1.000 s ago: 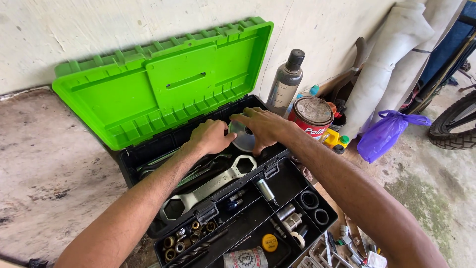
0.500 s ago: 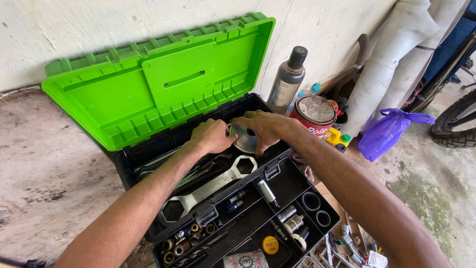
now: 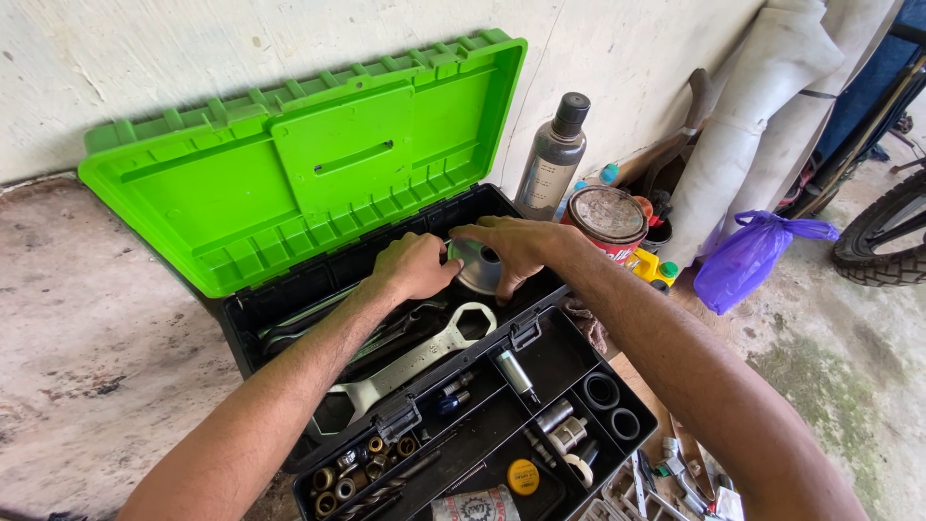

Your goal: Inspecting, cleaning, and assembling motorcycle clutch and brake components.

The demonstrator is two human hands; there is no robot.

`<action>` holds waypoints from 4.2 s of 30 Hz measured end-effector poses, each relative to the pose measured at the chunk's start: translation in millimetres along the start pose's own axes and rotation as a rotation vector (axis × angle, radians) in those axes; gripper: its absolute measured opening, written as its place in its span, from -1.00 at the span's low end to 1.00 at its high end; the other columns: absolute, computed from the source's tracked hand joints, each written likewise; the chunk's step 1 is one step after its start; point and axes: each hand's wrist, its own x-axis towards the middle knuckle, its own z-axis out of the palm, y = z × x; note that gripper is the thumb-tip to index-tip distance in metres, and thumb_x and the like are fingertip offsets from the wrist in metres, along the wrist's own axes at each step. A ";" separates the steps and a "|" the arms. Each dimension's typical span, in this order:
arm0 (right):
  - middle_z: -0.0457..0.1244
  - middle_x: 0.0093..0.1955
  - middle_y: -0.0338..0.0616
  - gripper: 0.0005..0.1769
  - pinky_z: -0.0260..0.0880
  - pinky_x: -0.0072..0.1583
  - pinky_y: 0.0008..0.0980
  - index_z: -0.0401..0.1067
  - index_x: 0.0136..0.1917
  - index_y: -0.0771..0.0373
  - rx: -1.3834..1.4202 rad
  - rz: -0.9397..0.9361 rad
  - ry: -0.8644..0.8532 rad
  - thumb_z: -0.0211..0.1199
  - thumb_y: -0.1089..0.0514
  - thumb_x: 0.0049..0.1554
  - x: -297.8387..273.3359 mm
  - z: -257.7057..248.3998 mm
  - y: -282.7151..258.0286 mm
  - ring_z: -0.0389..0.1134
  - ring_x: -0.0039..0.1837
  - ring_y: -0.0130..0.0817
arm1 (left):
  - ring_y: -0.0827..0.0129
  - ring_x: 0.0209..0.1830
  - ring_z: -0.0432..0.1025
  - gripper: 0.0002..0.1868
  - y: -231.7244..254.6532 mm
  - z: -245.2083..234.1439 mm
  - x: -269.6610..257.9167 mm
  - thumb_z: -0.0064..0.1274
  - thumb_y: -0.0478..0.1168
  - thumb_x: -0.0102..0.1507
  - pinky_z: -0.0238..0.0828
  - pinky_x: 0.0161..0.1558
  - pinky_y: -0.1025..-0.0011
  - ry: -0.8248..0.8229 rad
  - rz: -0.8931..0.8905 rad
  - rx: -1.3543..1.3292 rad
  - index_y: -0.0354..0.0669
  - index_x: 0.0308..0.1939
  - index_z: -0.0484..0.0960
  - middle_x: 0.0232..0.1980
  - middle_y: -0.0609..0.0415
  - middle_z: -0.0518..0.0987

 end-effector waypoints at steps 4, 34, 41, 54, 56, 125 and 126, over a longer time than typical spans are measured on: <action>0.10 0.49 -0.16 0.57 0.27 0.46 -0.10 -0.20 0.67 -0.16 -0.042 -0.024 0.001 0.73 0.02 -0.40 0.8 0.0 3.8 0.15 0.52 -0.10 | 0.13 -0.17 0.66 -0.45 1.3 -1.8 -1.0 0.05 0.17 0.32 0.65 -0.11 0.14 -0.018 -0.009 0.002 -0.18 0.14 0.64 -0.17 -0.11 0.71; 0.28 0.34 -0.03 0.04 0.34 0.33 -0.11 0.29 0.43 0.15 0.059 -0.298 0.409 0.61 0.16 -0.32 -90.0 -8.4 13.1 0.32 0.33 0.00 | 0.13 -0.22 0.66 -0.46 44.0 -12.1 -42.8 0.10 0.12 0.31 0.65 -0.18 0.12 0.123 0.088 0.201 -0.16 0.21 0.57 -0.21 -0.09 0.72; 0.23 0.39 -0.04 0.07 0.24 0.40 -0.09 0.24 0.47 0.17 -0.004 -0.223 0.448 0.63 0.12 -0.27 -131.9 -6.6 14.5 0.26 0.40 -0.02 | 0.15 -0.29 0.68 -0.46 83.0 -13.9 -64.9 0.12 0.09 0.31 0.68 -0.30 0.20 0.137 0.140 0.223 -0.21 0.22 0.56 -0.21 -0.16 0.71; 0.18 0.47 -0.12 0.00 0.27 0.39 -0.07 0.22 0.49 0.03 -0.053 -0.185 0.494 0.56 0.10 -0.17 -238.3 16.5 58.3 0.20 0.45 -0.04 | 0.04 -0.14 0.63 -0.49 196.7 10.7 -108.3 0.18 0.13 0.25 0.62 -0.15 0.07 0.218 0.243 0.364 -0.10 0.12 0.64 -0.13 -0.12 0.69; 0.17 0.48 -0.11 -0.03 0.25 0.39 -0.04 0.23 0.50 0.04 -0.046 -0.192 0.517 0.55 0.08 -0.13 -257.3 23.2 74.8 0.19 0.46 -0.02 | 0.03 -0.13 0.63 -0.50 220.5 16.0 -114.1 0.18 0.14 0.25 0.61 -0.12 0.06 0.197 0.261 0.368 -0.10 0.11 0.64 -0.14 -0.12 0.70; 0.19 0.45 -0.15 -0.12 0.32 0.33 0.05 0.20 0.53 -0.08 -0.117 0.006 0.270 0.47 0.00 0.00 -551.9 247.2 105.8 0.22 0.42 0.00 | -0.09 -0.20 0.61 -0.58 399.4 208.6 -356.3 0.23 0.07 0.23 0.56 -0.18 -0.01 0.138 0.322 0.365 -0.16 -0.03 0.66 -0.22 -0.21 0.68; 0.19 0.45 -0.16 -0.13 0.33 0.33 0.04 0.19 0.54 -0.07 -0.130 0.031 0.247 0.45 0.01 0.01 -559.6 248.1 107.8 0.22 0.43 -0.01 | -0.09 -0.21 0.61 -0.57 404.6 209.9 -359.5 0.23 0.07 0.23 0.57 -0.19 0.00 0.146 0.322 0.359 -0.15 0.00 0.65 -0.21 -0.21 0.68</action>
